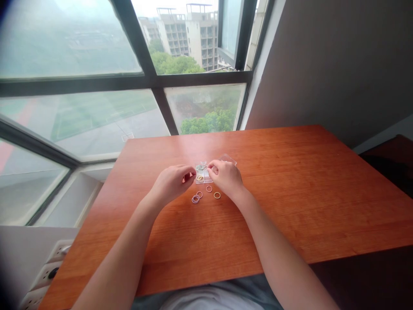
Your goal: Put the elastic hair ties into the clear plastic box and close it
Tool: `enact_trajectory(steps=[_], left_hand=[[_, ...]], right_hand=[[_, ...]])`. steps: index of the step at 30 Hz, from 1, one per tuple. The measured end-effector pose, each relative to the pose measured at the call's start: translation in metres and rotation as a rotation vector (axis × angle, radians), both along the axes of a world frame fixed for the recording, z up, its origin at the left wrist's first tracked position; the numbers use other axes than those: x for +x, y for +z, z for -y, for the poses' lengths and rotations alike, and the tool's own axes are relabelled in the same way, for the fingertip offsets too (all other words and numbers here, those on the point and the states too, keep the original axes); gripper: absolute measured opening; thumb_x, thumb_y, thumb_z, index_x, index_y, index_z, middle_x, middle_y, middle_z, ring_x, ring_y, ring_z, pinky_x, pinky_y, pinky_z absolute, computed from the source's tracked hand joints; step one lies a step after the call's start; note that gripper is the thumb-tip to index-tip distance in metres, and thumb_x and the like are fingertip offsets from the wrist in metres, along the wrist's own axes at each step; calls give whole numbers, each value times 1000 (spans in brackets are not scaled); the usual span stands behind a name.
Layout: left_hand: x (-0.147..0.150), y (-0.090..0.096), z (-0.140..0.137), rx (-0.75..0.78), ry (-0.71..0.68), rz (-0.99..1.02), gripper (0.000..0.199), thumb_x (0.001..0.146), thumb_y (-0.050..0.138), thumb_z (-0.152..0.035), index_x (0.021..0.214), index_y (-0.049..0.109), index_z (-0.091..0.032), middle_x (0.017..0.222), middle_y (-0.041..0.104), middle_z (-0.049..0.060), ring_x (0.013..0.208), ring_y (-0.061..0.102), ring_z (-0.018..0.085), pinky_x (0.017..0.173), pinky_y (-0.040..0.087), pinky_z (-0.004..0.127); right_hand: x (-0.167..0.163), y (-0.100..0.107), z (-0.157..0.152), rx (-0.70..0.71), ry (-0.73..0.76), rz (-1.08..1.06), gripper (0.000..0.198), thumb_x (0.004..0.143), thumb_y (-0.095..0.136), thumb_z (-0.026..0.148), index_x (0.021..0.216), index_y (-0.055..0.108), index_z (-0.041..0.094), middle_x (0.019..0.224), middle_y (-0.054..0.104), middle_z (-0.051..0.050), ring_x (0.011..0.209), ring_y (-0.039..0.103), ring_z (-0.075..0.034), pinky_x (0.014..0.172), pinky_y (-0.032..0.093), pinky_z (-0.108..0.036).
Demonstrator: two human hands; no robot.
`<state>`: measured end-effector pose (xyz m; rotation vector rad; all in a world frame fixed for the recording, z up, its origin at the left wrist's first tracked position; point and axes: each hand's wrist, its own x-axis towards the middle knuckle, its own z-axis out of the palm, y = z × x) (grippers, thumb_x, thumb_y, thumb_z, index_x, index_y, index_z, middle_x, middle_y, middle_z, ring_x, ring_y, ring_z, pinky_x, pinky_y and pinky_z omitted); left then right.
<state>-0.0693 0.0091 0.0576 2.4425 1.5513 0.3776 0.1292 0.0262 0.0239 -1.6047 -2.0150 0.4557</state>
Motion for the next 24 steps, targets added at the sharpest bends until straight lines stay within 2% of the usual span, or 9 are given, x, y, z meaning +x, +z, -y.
enact_trajectory(steps=[11,19,24], left_hand=[[47,-20,24,-75,-335,-167,19,90,46,-21,83,64,-20,84,68,4,72,63,15,56,38,24],[56,-25,27,-59,-379,-252,22,91,43,-18,78,61,-17,76,66,7,66,62,18,53,39,26],[53,-27,25,-46,-350,-203,19,90,44,-20,86,63,-19,82,68,5,70,63,18,54,38,26]], right_hand=[[10,6,0,16,-30,-29,14,82,58,29,84,71,22,71,66,0,65,56,-14,60,35,-24],[9,5,-1,-1,-32,6,14,83,58,29,86,71,24,75,69,-1,66,58,-15,61,36,-25],[11,5,-2,-9,-36,-7,15,83,58,30,86,71,23,74,69,-1,66,58,-15,60,36,-25]])
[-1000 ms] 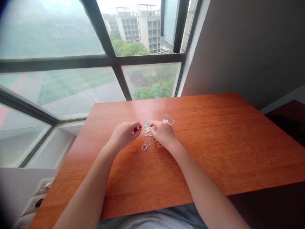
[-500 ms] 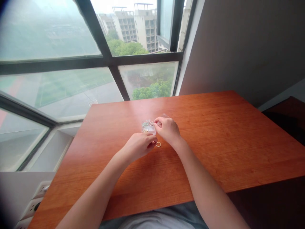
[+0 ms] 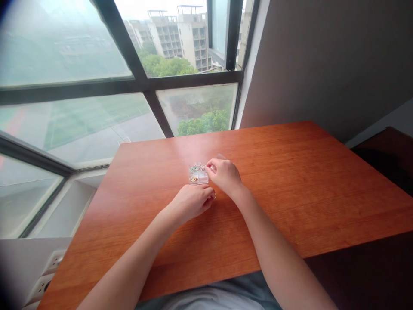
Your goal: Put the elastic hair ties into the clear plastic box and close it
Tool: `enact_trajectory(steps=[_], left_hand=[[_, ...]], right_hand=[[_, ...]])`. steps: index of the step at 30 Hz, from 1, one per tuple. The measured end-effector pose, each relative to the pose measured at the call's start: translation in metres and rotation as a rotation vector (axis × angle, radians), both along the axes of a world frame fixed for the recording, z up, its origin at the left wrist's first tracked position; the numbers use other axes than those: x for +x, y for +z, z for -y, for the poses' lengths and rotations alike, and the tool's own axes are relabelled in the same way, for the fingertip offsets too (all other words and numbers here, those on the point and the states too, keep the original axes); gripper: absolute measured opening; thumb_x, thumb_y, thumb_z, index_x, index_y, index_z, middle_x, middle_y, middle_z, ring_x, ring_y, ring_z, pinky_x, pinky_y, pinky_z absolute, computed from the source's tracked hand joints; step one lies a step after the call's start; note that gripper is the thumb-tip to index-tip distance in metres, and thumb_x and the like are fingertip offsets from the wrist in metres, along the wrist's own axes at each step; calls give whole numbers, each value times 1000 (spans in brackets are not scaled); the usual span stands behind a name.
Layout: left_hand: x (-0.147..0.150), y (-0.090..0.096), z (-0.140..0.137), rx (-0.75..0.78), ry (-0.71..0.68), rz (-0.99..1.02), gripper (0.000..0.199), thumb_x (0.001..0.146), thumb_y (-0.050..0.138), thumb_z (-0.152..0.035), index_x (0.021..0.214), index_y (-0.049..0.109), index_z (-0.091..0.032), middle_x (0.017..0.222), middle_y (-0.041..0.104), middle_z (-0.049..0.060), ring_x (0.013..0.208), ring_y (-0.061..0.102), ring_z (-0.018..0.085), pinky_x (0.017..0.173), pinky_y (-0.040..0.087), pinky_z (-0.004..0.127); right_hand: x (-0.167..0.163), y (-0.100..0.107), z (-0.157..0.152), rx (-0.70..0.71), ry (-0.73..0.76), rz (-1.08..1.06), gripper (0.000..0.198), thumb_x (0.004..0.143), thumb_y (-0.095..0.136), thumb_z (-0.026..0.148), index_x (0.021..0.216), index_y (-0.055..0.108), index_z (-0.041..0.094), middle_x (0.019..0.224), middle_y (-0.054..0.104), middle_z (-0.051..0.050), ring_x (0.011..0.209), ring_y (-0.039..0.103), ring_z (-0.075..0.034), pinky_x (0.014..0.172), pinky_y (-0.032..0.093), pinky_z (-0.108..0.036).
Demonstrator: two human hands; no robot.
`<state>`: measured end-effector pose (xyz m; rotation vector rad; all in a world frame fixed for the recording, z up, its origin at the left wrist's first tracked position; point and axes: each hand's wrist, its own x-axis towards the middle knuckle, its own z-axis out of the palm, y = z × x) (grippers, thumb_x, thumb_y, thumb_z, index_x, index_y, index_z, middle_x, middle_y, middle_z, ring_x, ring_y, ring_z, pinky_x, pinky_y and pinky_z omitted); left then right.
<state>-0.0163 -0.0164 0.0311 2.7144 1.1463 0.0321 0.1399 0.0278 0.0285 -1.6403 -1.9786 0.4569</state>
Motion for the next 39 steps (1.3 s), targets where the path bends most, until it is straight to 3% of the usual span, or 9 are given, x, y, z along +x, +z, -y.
enact_trajectory(steps=[9,14,20,28,39], left_hand=[[-29,16,-17,53,308,141,15,89,47,-26,85,61,-22,79,68,1,65,57,13,56,32,24],[-40,12,-26,74,411,159,17,88,48,-28,80,62,-22,81,69,2,63,55,14,56,29,25],[-51,13,-28,87,415,147,20,87,48,-27,78,64,-21,75,67,3,62,54,14,57,30,25],[-64,40,-18,-43,242,149,16,83,50,-20,80,66,-22,72,66,0,61,55,12,57,32,23],[-60,25,-13,-206,281,9,15,79,54,-25,72,68,-24,71,68,0,54,49,13,52,27,25]], right_hand=[[2,3,1,-11,13,9,15,84,58,30,86,71,24,74,68,0,65,58,-14,60,35,-25],[1,2,1,-19,21,38,15,84,57,30,87,71,24,75,69,0,66,59,-15,60,35,-25],[0,12,7,-53,97,65,16,84,57,29,88,72,24,75,70,0,68,59,-14,60,34,-25],[-8,16,26,-158,328,345,17,84,57,27,84,73,28,78,72,-1,71,62,-17,58,29,-26],[-7,14,26,-209,396,408,20,81,53,21,81,72,26,82,72,-2,74,63,-18,59,32,-27]])
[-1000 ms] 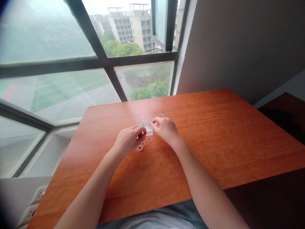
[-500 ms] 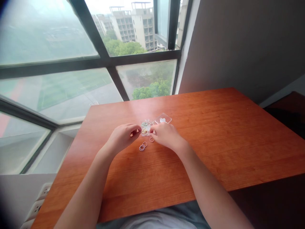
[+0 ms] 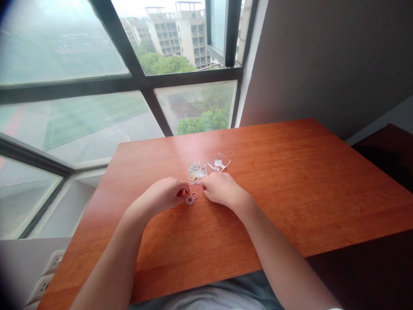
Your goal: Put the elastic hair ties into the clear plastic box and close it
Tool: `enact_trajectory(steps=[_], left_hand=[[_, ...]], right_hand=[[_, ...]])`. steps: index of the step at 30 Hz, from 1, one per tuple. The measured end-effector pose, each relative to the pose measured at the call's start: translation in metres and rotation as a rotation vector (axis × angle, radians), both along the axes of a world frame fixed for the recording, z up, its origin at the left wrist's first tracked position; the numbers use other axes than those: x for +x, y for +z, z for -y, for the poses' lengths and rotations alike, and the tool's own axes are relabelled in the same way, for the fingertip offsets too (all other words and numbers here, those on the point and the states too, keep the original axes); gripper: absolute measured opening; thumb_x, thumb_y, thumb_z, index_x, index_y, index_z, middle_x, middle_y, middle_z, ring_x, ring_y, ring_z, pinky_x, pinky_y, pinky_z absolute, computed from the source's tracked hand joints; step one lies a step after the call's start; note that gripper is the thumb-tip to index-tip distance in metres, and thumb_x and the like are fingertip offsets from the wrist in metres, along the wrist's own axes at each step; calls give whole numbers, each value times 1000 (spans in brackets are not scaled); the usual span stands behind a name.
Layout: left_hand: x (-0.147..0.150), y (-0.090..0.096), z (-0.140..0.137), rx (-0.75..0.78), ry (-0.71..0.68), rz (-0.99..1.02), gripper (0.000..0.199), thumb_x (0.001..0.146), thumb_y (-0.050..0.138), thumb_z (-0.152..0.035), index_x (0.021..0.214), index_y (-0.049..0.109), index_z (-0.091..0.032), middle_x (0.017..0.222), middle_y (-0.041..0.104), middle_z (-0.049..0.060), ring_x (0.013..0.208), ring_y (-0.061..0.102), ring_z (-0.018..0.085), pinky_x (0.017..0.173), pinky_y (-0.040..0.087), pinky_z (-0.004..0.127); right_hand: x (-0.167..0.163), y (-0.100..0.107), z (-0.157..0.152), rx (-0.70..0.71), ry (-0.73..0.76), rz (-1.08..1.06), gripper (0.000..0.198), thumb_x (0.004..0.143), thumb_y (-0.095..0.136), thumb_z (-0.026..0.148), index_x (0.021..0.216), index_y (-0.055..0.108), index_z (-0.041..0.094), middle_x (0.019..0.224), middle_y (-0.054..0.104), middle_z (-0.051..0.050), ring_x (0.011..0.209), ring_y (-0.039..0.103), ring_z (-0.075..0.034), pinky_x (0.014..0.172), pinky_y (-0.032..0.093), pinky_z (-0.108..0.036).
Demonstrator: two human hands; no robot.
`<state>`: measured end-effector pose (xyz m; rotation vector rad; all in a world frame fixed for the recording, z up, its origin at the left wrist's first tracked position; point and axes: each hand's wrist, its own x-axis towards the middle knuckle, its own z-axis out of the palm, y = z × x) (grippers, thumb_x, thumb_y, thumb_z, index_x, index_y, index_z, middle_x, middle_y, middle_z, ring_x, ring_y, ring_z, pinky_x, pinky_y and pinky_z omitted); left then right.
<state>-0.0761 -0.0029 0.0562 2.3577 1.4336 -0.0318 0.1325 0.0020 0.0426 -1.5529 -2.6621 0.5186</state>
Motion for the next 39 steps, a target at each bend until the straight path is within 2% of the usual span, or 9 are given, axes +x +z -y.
enact_trajectory(steps=[3,10,14,18,21,26,32,36,39], left_hand=[[3,-1,1,-32,-9,6,18,81,54,-29,72,68,-23,70,68,1,53,48,13,51,27,25],[12,-2,3,-10,-61,-64,19,80,51,-23,68,66,-22,65,65,3,52,48,14,50,25,26],[15,0,5,27,-97,-88,19,79,50,-18,66,63,-20,65,65,3,52,49,15,50,24,26],[15,1,4,51,-88,-34,16,81,52,-22,70,63,-21,69,67,2,55,52,15,50,25,26],[13,1,2,45,-77,-1,12,79,54,-19,71,62,-22,70,68,1,57,54,15,52,27,26],[11,0,0,52,-77,23,16,77,52,-12,71,62,-23,68,68,0,59,57,15,53,28,26],[11,1,-2,79,22,56,13,80,53,-19,76,65,-22,72,70,2,61,59,15,54,31,24],[13,3,-6,145,128,157,14,83,52,-24,80,65,-22,75,70,1,62,58,14,57,34,23],[15,2,-8,182,171,245,13,82,53,-24,81,65,-20,74,69,1,63,57,13,58,35,23]], right_hand=[[-1,0,0,-1,5,10,18,78,54,19,79,71,25,81,72,-2,73,63,-17,58,31,-27],[2,3,-2,-20,9,-36,16,78,56,22,77,71,25,76,71,-1,68,61,-15,56,30,-25],[8,4,-8,28,-88,-142,14,79,57,23,80,71,25,73,70,1,67,58,-13,56,29,-24],[9,1,-15,103,-206,-223,13,80,57,24,83,70,24,73,68,2,65,55,-12,56,27,-24],[7,-2,-18,128,-226,-254,13,81,58,26,85,70,24,73,67,2,65,54,-12,57,28,-24],[7,-5,-20,132,-235,-251,12,82,59,29,85,70,24,73,66,2,64,54,-12,57,28,-24],[10,-6,-21,116,-233,-309,12,82,59,27,85,70,22,69,64,2,64,53,-12,59,31,-24],[5,-3,-15,63,-171,-465,14,84,57,25,84,71,21,60,57,4,60,50,-10,59,32,-23],[1,-1,-11,31,-144,-526,14,84,58,25,86,71,20,60,56,4,59,48,-10,57,32,-22]])
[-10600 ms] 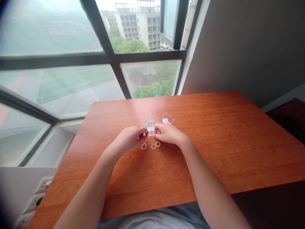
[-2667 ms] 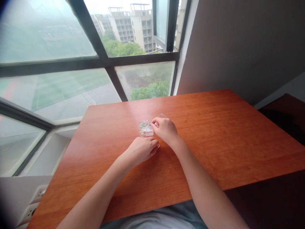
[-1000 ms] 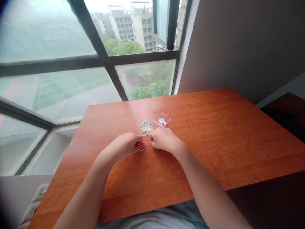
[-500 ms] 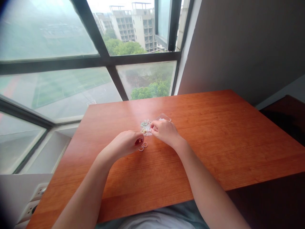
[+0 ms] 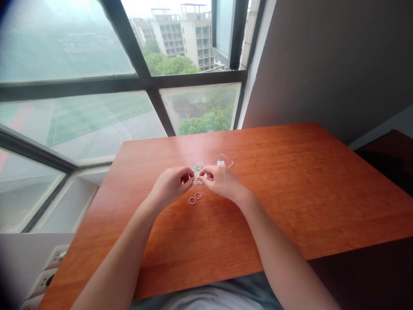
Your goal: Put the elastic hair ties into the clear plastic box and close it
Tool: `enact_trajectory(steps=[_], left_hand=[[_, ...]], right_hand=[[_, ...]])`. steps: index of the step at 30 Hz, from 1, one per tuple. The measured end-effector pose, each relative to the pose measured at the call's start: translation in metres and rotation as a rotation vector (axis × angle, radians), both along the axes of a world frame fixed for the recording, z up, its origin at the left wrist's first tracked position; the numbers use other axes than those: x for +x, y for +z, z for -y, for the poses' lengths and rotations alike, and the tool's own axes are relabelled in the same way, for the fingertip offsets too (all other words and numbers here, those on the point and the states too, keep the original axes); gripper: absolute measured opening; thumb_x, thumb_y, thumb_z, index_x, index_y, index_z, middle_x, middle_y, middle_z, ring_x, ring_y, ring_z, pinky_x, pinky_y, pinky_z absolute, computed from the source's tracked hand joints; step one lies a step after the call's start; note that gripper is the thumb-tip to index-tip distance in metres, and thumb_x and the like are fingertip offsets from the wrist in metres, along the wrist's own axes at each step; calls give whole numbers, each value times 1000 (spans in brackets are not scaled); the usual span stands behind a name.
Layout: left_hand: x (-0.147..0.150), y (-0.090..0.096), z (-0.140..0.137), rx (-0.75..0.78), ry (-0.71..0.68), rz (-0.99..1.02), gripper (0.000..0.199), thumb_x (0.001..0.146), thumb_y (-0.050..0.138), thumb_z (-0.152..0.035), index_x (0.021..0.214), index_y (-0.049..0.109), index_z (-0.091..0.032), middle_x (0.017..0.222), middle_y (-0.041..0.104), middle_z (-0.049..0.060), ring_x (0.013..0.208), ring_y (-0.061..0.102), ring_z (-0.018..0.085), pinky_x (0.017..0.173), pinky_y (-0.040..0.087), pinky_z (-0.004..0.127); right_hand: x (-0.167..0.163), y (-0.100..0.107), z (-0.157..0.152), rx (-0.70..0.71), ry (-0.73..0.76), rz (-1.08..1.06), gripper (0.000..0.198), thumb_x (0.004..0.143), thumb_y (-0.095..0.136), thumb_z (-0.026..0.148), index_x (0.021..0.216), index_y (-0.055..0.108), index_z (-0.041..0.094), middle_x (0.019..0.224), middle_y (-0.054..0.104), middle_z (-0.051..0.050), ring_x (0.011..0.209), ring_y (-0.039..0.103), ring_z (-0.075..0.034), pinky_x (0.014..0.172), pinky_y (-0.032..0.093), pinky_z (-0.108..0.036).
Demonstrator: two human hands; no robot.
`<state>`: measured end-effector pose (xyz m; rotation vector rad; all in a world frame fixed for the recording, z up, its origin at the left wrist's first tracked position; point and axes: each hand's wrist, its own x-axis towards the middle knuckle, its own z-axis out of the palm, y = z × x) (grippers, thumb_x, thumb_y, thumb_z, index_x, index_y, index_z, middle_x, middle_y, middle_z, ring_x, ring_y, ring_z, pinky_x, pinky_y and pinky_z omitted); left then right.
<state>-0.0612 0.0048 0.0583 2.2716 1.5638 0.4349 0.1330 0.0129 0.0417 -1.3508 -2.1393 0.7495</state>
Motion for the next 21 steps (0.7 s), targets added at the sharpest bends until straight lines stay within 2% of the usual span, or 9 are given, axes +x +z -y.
enact_trajectory(steps=[7,11,14,21], left_hand=[[6,-4,0,54,16,86,13,82,52,-24,81,64,-20,74,67,1,62,54,11,57,34,22],[6,-3,0,55,3,76,13,82,52,-23,83,65,-20,75,68,1,63,55,12,58,35,22],[1,-2,-1,42,-6,36,15,83,51,-24,85,66,-20,76,69,1,64,56,12,59,36,22],[-11,1,1,-226,-131,-128,12,77,59,-27,82,69,-23,73,69,0,63,59,13,56,36,22]], right_hand=[[-4,-1,0,13,-24,-18,14,83,58,24,87,71,19,61,56,4,58,48,-10,58,32,-22],[-4,-2,-1,32,-36,-18,13,83,58,24,83,70,19,61,57,3,58,48,-10,57,32,-22],[-2,-5,-3,37,-105,29,14,83,58,27,83,70,19,62,59,2,60,50,-11,57,32,-23],[3,-12,-10,40,-226,200,18,85,56,30,89,71,23,76,69,-1,70,58,-15,62,36,-25]])
